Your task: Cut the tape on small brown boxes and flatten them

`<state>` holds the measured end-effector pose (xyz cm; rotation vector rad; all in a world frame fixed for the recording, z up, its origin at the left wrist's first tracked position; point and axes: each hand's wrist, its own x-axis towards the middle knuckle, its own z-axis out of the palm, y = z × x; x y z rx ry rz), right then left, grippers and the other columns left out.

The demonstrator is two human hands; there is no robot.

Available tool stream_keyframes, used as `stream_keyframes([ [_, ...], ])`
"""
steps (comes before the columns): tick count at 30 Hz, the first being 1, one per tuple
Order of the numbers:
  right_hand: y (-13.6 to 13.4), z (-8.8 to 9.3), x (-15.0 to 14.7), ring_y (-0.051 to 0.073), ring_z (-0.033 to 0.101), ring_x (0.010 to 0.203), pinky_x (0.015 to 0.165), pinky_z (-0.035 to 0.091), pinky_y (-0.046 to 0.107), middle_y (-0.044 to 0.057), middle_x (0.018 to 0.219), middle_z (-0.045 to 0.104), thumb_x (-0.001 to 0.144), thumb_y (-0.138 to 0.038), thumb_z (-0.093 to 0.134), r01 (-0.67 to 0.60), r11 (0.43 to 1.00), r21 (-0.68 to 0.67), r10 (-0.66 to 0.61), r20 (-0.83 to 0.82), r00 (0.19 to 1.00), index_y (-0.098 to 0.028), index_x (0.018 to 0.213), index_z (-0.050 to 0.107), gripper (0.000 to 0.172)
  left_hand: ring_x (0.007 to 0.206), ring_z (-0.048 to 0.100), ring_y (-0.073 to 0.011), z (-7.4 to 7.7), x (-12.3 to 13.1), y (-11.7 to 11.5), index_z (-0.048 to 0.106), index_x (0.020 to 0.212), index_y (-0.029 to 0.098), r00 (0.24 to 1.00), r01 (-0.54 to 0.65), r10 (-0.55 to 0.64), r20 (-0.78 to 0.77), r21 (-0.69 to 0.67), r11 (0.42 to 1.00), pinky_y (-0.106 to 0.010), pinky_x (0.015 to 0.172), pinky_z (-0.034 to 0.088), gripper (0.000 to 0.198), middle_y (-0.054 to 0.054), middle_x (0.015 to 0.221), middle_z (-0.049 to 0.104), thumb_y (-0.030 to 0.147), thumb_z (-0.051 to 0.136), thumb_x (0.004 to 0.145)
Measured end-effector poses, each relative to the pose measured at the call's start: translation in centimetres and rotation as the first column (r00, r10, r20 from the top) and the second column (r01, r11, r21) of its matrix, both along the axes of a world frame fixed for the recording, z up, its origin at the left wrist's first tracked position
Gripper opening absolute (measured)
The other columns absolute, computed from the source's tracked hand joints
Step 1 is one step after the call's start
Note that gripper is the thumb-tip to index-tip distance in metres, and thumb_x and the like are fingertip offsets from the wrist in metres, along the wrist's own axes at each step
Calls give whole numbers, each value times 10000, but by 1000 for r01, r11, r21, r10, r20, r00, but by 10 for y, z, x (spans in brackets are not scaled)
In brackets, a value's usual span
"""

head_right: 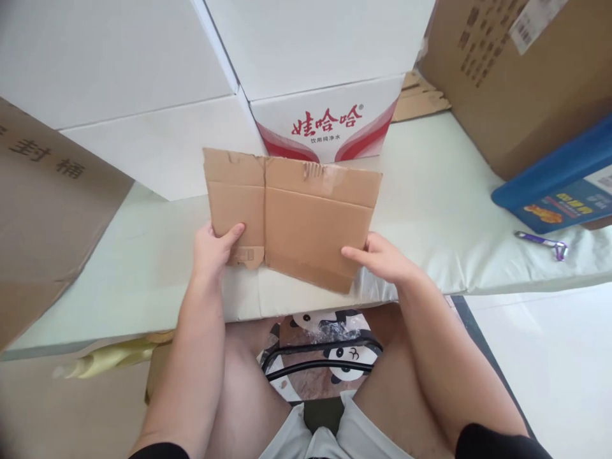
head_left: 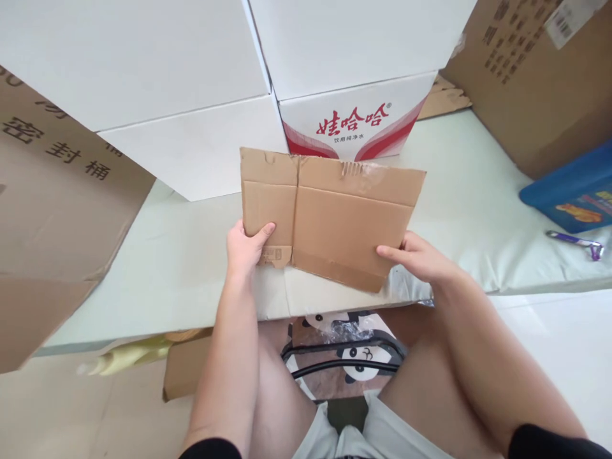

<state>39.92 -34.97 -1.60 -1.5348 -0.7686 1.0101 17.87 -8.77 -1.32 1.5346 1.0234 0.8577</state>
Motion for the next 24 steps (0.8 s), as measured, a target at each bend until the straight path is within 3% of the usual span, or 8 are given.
stream_keyframes([
  [3,-22,17,-8,361,757,1089,990,613,543,99,1106,813,702,-658,830,116,993,-3,-116,4,993,-249,991,802,501,955,716,-238,1,3,2,650,967,182,1000,-25,25,12,6,1000,-354,861,575,436,-91,1008,758,470,820,686],
  [6,-61,38,-18,404,694,1227,1100,546,617,78,1198,789,653,-615,862,415,910,14,-416,44,908,-353,1065,794,492,923,688,-206,1,4,4,640,961,206,999,-54,54,6,-6,999,-320,812,541,279,-63,987,726,428,692,800],
  [10,-117,56,-35,361,480,1460,1073,538,607,-13,1403,685,714,-580,779,775,609,169,-785,267,559,-600,1131,710,423,802,659,-191,-1,4,4,652,881,205,999,34,-34,-30,13,999,-312,739,488,218,-36,873,697,385,687,763],
  [14,-140,55,-23,391,456,1461,933,553,634,-57,1484,620,698,-722,696,895,383,229,-784,593,183,-646,1082,688,392,714,636,-181,-1,8,-2,667,847,211,998,68,-67,-13,70,995,-305,662,464,163,-23,801,697,342,677,752],
  [17,-114,56,23,469,574,1354,981,542,667,52,1390,694,715,-732,677,849,444,286,-740,652,168,-514,1157,707,494,688,629,-181,2,13,-8,661,819,215,992,117,-112,-62,87,989,-307,662,482,97,-20,760,694,302,650,778],
  [19,-75,62,71,429,557,1393,959,565,614,48,1408,676,726,-644,727,767,512,388,-791,561,245,-527,1177,663,471,687,627,-187,4,16,-12,658,809,219,983,154,-143,-113,97,983,-313,675,490,73,-19,741,688,288,639,794],
  [22,-6,77,153,357,627,1314,916,599,586,117,1451,616,727,-518,720,814,402,418,-885,407,228,-385,1111,588,428,688,618,-200,7,20,-15,659,792,226,967,181,-162,-197,81,980,-327,689,488,54,-21,728,677,270,635,813],
  [24,32,81,203,309,696,1186,847,634,514,123,1322,666,756,-482,693,815,435,382,-878,381,290,-332,968,525,310,689,614,-205,8,24,-16,656,769,230,955,199,-178,-238,67,978,-329,685,480,65,-22,728,676,261,637,823],
])
